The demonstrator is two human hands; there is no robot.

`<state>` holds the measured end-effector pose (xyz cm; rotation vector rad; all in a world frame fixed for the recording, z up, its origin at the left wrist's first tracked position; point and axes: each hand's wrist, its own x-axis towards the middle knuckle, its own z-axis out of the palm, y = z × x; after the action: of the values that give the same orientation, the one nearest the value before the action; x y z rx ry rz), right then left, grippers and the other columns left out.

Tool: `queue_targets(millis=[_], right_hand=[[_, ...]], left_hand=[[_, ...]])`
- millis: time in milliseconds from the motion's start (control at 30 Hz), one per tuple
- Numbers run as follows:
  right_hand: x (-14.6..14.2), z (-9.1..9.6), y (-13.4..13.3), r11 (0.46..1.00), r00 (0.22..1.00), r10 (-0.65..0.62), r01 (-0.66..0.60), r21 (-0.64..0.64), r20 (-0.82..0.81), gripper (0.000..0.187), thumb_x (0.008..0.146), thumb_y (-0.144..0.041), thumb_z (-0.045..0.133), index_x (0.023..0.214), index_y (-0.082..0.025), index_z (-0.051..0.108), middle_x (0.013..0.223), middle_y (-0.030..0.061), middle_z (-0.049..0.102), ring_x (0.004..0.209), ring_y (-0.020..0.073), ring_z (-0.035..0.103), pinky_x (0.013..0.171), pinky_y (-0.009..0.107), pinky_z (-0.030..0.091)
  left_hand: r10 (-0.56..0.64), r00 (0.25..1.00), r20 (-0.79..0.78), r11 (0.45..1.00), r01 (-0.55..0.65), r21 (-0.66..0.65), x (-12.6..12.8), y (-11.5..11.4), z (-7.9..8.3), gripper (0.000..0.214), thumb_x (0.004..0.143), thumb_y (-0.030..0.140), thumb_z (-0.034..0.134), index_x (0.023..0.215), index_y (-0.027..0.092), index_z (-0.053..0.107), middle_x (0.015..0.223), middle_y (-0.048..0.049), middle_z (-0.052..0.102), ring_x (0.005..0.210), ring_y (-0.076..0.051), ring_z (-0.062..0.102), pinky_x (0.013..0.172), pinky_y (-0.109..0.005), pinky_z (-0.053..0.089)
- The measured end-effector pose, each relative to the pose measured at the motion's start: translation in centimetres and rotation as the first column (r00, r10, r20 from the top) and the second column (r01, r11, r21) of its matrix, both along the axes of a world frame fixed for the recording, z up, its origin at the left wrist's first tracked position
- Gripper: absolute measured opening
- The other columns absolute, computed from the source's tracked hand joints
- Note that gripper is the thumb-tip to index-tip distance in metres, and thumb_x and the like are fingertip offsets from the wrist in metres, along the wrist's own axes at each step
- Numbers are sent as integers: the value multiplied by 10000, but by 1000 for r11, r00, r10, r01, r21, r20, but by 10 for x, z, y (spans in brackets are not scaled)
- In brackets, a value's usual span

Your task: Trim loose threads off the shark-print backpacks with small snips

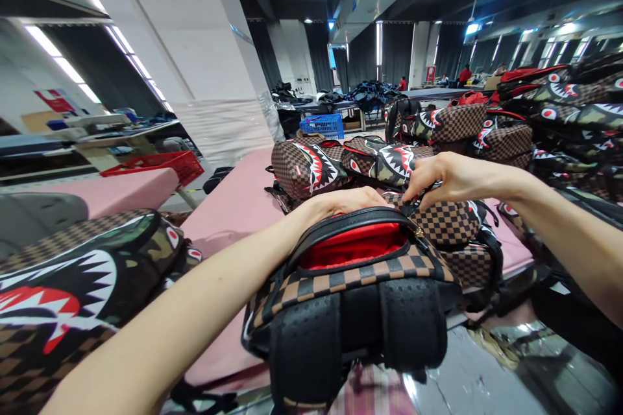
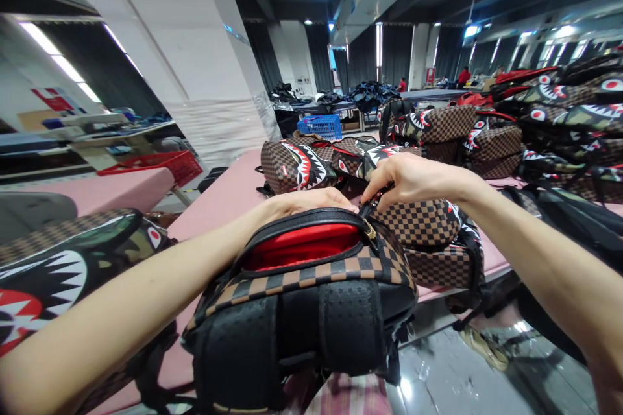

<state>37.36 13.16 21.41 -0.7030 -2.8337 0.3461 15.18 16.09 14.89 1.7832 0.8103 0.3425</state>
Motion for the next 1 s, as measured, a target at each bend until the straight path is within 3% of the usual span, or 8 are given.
queue_targets(millis=[133, 367, 667, 833, 1000], right_hand=[[0, -3, -1, 999, 1000, 12, -11, 37, -18, 225, 776, -333, 630, 957, -238, 725, 866, 12, 702, 811, 158, 611, 778, 292, 447], [11, -7, 1, 997, 997, -48, 44, -69, -60, 291, 746, -298, 658, 1018, -203, 705, 925, 34, 706, 828, 167, 624, 766, 282, 466], [9, -12, 15, 963, 998, -41, 29, -268, -38, 318, 729, -328, 676, 1010, -183, 708, 959, 35, 706, 880, 180, 634, 799, 271, 473], [12, -18, 17, 961, 990, -101, 72, -267, -97, 350, 710, -374, 688, 991, -167, 714, 927, 45, 709, 851, 183, 635, 786, 275, 478], [9, -22, 16, 954, 993, -72, 41, -296, -92, 337, 710, -372, 685, 982, -176, 717, 936, 39, 706, 880, 182, 630, 801, 276, 476]], left_hand=[[-7, 1000, -1, 1000, 7, 3, 0, 0, 1, 204, 656, 328, 722, 704, 130, 725, 686, -26, 677, 652, -138, 563, 640, -232, 453], [13, 1000, 25, 999, -12, -42, 1, -3, 1, 172, 663, 299, 726, 732, 142, 731, 754, -37, 694, 712, -150, 587, 695, -247, 467], [59, 998, 0, 991, -59, -119, 2, -4, 1, 198, 670, 316, 710, 686, 119, 718, 677, -21, 660, 630, -119, 543, 625, -228, 453], [60, 998, 26, 990, -56, -132, 3, -5, 0, 184, 661, 305, 716, 679, 122, 716, 652, -14, 646, 595, -110, 528, 591, -221, 445], [76, 997, 16, 986, -73, -149, 4, -6, 2, 177, 655, 287, 717, 662, 110, 708, 614, -15, 632, 580, -110, 518, 566, -218, 426]])
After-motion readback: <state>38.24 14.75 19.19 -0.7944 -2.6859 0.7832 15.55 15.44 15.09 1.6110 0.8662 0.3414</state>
